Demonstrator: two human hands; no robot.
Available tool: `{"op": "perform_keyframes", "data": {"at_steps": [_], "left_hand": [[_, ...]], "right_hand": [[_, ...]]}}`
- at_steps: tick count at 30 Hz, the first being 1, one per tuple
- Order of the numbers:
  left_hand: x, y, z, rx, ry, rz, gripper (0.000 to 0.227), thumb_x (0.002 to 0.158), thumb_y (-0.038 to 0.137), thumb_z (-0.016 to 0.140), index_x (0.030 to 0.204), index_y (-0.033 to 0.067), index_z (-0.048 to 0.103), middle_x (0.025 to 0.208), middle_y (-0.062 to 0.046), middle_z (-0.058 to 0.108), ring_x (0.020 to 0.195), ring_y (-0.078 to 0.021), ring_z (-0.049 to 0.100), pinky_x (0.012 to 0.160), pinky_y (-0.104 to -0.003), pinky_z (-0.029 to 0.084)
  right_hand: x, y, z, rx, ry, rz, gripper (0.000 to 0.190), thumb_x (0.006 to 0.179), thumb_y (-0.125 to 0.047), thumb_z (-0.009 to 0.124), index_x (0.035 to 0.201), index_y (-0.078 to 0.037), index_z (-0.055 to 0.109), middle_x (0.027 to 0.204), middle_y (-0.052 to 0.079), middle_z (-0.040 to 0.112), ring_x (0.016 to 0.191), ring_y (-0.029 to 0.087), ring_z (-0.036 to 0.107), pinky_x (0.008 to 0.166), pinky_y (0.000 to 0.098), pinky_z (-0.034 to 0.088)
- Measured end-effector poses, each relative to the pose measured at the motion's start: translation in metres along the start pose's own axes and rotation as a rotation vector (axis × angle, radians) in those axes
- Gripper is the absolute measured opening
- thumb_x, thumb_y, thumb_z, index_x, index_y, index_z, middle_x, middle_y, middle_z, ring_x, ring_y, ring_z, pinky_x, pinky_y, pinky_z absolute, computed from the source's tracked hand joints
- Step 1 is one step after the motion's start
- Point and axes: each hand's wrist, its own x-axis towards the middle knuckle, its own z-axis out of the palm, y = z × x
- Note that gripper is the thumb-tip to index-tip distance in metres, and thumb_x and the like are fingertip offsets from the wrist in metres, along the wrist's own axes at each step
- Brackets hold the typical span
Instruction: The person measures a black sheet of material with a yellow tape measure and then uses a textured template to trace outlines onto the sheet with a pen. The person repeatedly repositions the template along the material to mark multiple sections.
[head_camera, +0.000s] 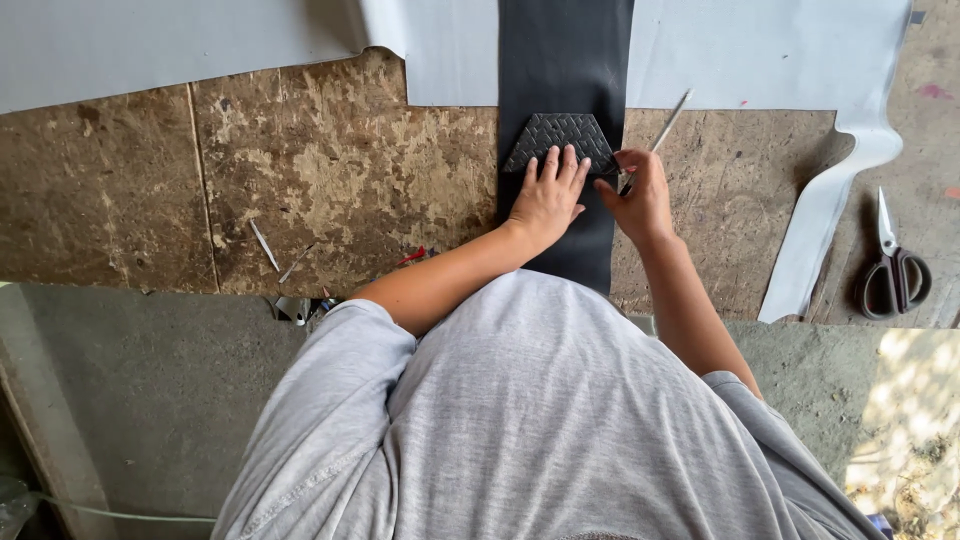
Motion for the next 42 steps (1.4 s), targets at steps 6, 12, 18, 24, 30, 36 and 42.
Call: {"op": "perform_keyframes", "data": {"at_steps": [6, 12, 18, 24, 30, 36, 42], "left_hand": [[0.003, 0.006, 0.007, 0.107, 0.057, 0.015, 0.077, 0.098, 0.051, 0.070, 0.156, 0.0082, 0.042, 0.151, -0.025, 0.042, 0.140, -0.0462, 0.043, 0.108, -0.065, 0.045], [0.010, 0.010, 0.041, 0.158, 0.241, -0.075, 0.080, 0.082, 0.064, 0.077, 0.147, 0.0217, 0.055, 0.159, -0.025, 0.037, 0.138, -0.0398, 0.049, 0.105, -0.059, 0.050], [0.010, 0.005, 0.050, 0.171, 0.275, -0.017, 0.058, 0.088, 0.057, 0.072, 0.131, 0.0181, 0.062, 0.124, -0.010, 0.065, 0.112, -0.0287, 0.056, 0.103, -0.060, 0.050], [0.010, 0.006, 0.049, 0.145, 0.336, -0.024, 0.042, 0.083, 0.056, 0.077, 0.107, 0.0219, 0.071, 0.114, -0.007, 0.065, 0.118, -0.0319, 0.048, 0.100, -0.060, 0.051], [0.011, 0.006, 0.036, 0.145, 0.253, -0.045, 0.073, 0.086, 0.059, 0.076, 0.145, 0.0216, 0.057, 0.157, -0.027, 0.038, 0.133, -0.0382, 0.049, 0.098, -0.058, 0.055], [0.014, 0.005, 0.038, 0.153, 0.175, -0.001, 0.073, 0.094, 0.058, 0.069, 0.151, 0.0173, 0.050, 0.157, -0.032, 0.034, 0.136, -0.0432, 0.049, 0.098, -0.060, 0.055], [0.014, 0.007, 0.040, 0.195, 0.160, -0.021, 0.067, 0.099, 0.057, 0.061, 0.151, 0.0171, 0.045, 0.159, -0.031, 0.031, 0.136, -0.0418, 0.048, 0.098, -0.059, 0.055]], "right_hand": [[0.044, -0.017, -0.037, 0.220, 0.033, -0.019, 0.044, 0.101, 0.017, 0.067, 0.135, -0.002, 0.047, 0.100, 0.019, 0.074, 0.078, 0.028, 0.067, 0.066, 0.0278, 0.047], [0.098, -0.094, -0.008, 0.408, -0.265, 0.272, 0.029, 0.114, -0.019, 0.048, 0.116, -0.002, 0.071, 0.087, 0.008, 0.069, 0.074, 0.012, 0.066, 0.066, 0.0241, 0.054], [0.117, -0.113, 0.042, 0.199, -0.534, 0.234, 0.031, 0.108, -0.027, 0.062, 0.086, -0.007, 0.072, 0.078, 0.000, 0.077, 0.067, 0.005, 0.067, 0.062, 0.0236, 0.051], [0.128, -0.112, 0.050, 0.059, -0.632, 0.241, 0.043, 0.111, -0.027, 0.058, 0.072, -0.009, 0.060, 0.068, 0.001, 0.069, 0.056, 0.011, 0.054, 0.056, 0.0307, 0.042], [0.145, -0.060, 0.008, 0.040, -0.303, 0.020, 0.032, 0.118, -0.020, 0.056, 0.093, -0.002, 0.065, 0.078, 0.007, 0.072, 0.065, 0.018, 0.067, 0.059, 0.0319, 0.051], [0.099, -0.039, -0.036, -0.018, -0.105, -0.025, 0.024, 0.115, -0.014, 0.063, 0.100, 0.001, 0.074, 0.083, 0.006, 0.076, 0.064, 0.012, 0.067, 0.056, 0.0256, 0.052], [0.075, -0.034, -0.030, 0.076, -0.103, 0.142, 0.022, 0.114, -0.017, 0.061, 0.101, -0.001, 0.071, 0.083, 0.007, 0.075, 0.057, 0.014, 0.067, 0.054, 0.0252, 0.054]]}}
